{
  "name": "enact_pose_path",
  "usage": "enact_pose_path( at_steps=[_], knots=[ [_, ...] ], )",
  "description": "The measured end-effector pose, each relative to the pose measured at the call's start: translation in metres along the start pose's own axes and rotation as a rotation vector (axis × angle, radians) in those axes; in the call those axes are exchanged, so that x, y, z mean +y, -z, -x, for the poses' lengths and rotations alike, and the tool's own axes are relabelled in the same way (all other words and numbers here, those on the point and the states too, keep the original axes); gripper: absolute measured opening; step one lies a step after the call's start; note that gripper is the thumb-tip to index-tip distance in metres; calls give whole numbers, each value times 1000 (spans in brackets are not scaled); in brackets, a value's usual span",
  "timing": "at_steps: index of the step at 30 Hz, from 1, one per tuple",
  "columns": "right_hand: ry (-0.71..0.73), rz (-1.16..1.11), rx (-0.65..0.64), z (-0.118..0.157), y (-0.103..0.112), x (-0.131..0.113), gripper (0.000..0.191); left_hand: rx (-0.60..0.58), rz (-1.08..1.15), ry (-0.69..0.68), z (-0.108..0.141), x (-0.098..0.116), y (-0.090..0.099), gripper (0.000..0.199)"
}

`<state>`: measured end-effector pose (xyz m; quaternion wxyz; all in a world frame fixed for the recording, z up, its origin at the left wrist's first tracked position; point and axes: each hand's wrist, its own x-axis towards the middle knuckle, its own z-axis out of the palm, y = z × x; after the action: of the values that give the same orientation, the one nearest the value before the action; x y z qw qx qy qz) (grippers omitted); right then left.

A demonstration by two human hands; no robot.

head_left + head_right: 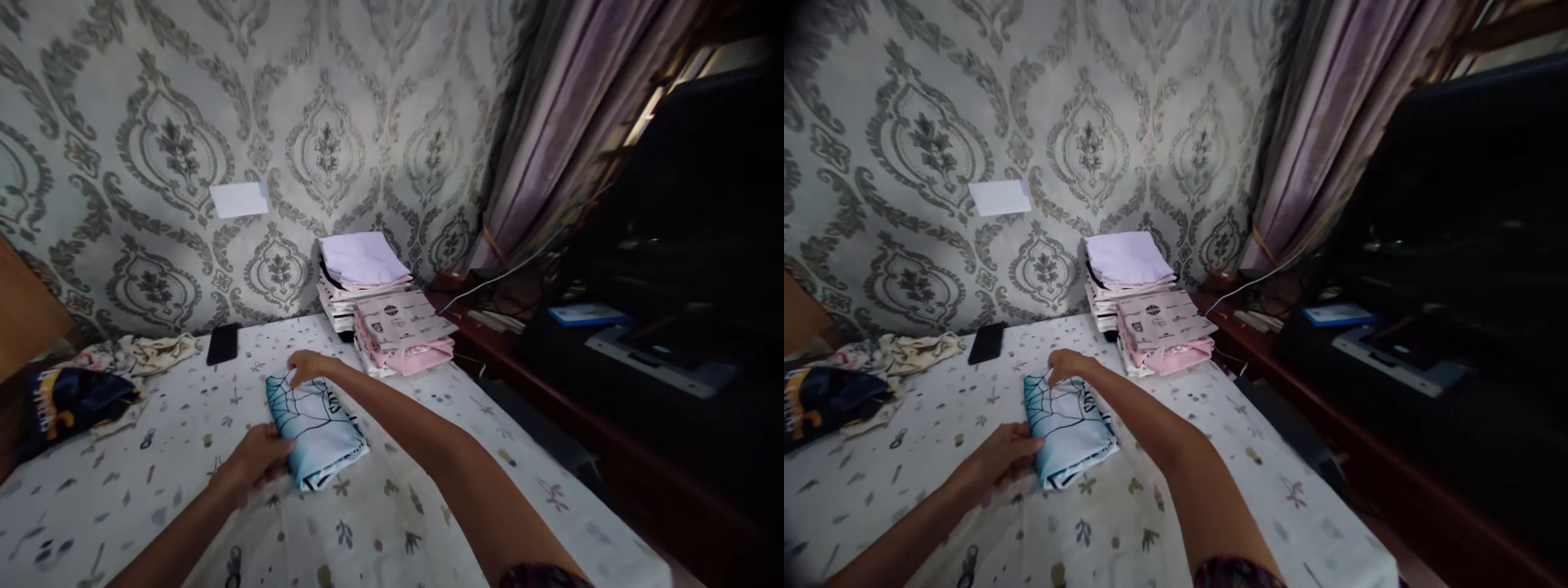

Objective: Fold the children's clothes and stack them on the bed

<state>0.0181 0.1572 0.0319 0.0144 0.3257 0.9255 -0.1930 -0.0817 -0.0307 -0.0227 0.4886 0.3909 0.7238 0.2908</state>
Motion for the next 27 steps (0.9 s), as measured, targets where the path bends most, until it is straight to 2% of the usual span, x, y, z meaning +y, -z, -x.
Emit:
enact_pose_path(
  at_steps=[2,5,8,11,13,16,17,19,22,24,27],
  knots=[
    [7,-41,38,7,1,2,23,-18,-36,-14,-4,3,1,42],
    [10,-123,109,25,6,10,20,-20,38,12,2,4,2,35],
    [1,-213,194,50,14,25,25,-8,314,-25,16,6,1,33],
    [-25,-320,292,77,21,40,26,24,519,-56,30,12,-5,41],
    [-37,-430,364,96,21,48,26,0,491,-27,37,19,-11,52],
    [-41,-595,473,126,22,62,25,-127,380,-16,41,34,-18,64],
    [-43,-622,509,137,23,69,23,-146,364,-33,41,42,-20,64],
    [-60,-684,614,160,29,85,22,-107,371,-101,37,62,-23,62],
    [-180,-774,881,190,47,119,26,-22,416,-262,22,107,-29,59],
    [-275,-794,1039,203,61,144,31,-20,448,-384,4,142,-38,55],
    [-365,-753,1173,207,81,182,33,-32,479,-532,-31,195,-60,47]
  ],
)
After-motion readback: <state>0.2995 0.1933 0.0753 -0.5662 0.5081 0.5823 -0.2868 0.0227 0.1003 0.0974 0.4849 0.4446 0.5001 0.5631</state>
